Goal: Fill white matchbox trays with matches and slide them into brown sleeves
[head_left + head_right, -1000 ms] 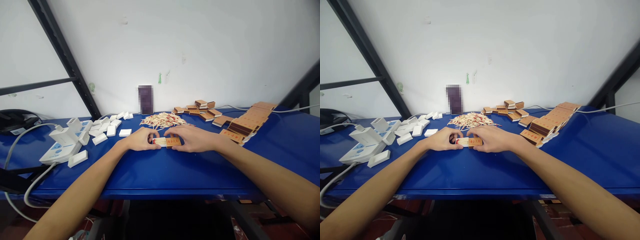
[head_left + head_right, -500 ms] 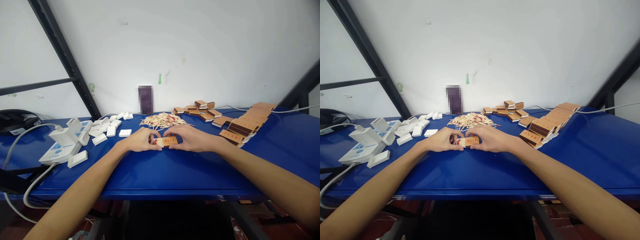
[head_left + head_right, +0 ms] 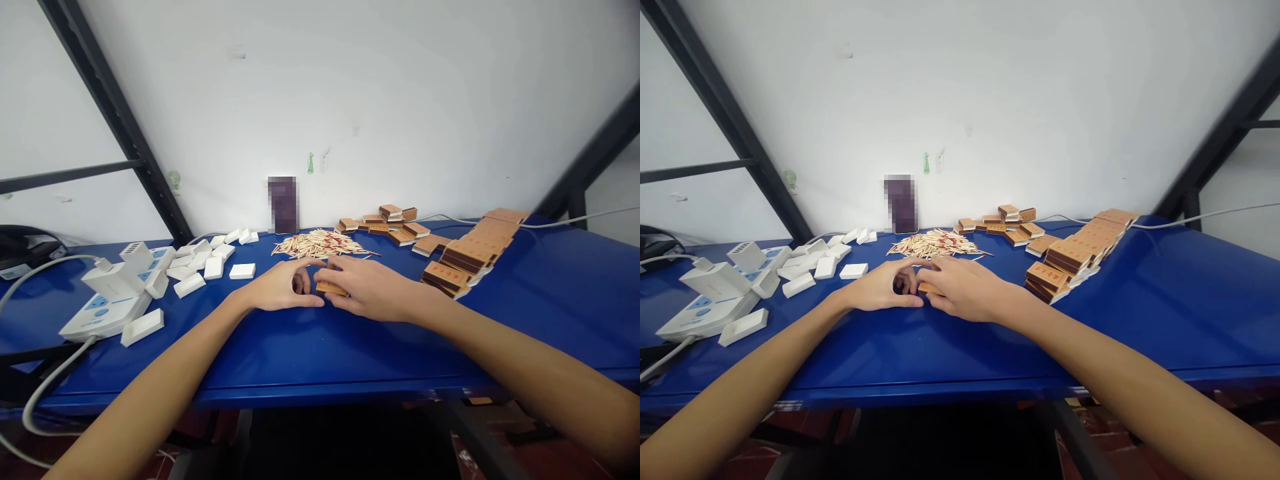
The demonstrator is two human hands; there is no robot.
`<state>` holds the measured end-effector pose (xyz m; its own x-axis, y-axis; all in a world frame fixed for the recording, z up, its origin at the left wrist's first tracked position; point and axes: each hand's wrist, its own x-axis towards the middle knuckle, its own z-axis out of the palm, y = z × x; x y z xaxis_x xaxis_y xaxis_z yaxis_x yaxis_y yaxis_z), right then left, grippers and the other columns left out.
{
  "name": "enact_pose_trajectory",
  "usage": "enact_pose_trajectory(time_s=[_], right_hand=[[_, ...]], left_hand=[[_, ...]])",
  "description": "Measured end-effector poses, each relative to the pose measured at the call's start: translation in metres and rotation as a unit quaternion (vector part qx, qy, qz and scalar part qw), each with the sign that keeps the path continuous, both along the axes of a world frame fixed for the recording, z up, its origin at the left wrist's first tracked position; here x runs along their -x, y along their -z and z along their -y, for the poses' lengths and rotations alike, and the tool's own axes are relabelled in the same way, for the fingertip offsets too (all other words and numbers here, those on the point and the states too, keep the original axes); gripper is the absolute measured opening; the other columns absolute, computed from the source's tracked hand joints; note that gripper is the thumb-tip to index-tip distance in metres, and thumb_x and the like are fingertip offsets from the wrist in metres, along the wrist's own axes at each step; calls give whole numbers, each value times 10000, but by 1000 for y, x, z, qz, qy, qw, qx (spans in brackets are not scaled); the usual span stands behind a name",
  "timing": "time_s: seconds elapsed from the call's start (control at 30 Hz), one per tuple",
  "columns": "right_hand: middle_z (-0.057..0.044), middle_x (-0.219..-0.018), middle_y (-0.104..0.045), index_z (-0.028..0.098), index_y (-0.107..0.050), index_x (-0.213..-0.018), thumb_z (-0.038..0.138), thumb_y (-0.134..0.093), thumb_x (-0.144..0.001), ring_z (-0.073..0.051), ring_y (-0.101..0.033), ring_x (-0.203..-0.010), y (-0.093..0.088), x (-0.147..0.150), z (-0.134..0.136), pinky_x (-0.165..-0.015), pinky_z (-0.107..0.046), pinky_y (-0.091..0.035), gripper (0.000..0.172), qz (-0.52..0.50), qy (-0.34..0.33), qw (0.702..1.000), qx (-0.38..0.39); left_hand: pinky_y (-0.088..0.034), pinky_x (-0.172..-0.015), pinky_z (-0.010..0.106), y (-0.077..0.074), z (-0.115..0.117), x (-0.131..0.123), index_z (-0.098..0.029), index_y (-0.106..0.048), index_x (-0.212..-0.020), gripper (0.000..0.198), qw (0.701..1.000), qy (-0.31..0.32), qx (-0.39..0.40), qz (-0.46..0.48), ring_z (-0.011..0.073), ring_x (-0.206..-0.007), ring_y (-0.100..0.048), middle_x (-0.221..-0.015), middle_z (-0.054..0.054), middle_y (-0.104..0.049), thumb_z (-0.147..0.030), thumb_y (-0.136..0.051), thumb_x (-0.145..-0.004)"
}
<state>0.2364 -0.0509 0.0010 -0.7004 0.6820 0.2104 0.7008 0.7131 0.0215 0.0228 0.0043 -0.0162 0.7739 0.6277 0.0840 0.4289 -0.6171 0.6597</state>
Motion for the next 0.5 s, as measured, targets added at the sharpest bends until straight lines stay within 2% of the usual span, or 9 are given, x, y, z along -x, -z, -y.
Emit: enact_pose_trajectory(time_s=[0.07,0.13,0.23,0.3,0.4,0.5], right_hand=[[-88,-1050,-596,230,-594,-1153,332,-411,-972,-180,-565,-745,-13,-9,11,-621,-289,-384,276,5,58,997,-49],[-77,-1074,-592,268,-549,-1242,339,-388,-979,-154,-552,-674,-25,-27,20,-592,-281,-377,316,-5,81,995,-55],[-86,-1080,-592,288,-554,-1251,416,-370,-982,-187,-583,-757,-40,-68,29,-655,-316,-431,350,-37,105,992,-53],[-92,-1073,-592,295,-572,-1241,459,-369,-974,-192,-581,-743,-46,-95,31,-664,-339,-454,373,-45,133,989,-45],[-103,-1061,-588,295,-580,-1264,491,-392,-951,-195,-574,-696,-44,-125,33,-667,-381,-473,415,-42,168,983,-54],[-104,-1052,-595,300,-560,-1299,453,-438,-929,-202,-593,-699,-31,-138,34,-657,-389,-489,418,-21,169,985,-28]], left_hand=[[-435,-612,262,-1,1,-1,-198,-518,-1281,607,1000,-8,-18,-14,141,-661,-576,-741,-15,-621,-517,-682,-791],[-428,-614,259,-2,3,-3,-192,-571,-1215,529,999,-8,-34,-29,131,-631,-558,-708,-21,-604,-532,-646,-816],[-422,-620,254,-2,3,-4,-185,-621,-1147,462,998,-2,-49,-46,122,-616,-535,-680,-25,-574,-523,-627,-831],[-414,-612,250,-2,2,-5,-182,-641,-1110,436,997,-3,-51,-52,118,-608,-524,-669,-26,-558,-519,-620,-835],[-402,-596,245,-2,2,-5,-183,-655,-1077,411,997,-9,-48,-60,113,-589,-506,-654,-31,-539,-515,-613,-838],[-389,-581,242,-2,2,-5,-179,-661,-1043,385,997,-14,-47,-66,110,-577,-492,-641,-34,-527,-502,-609,-840]])
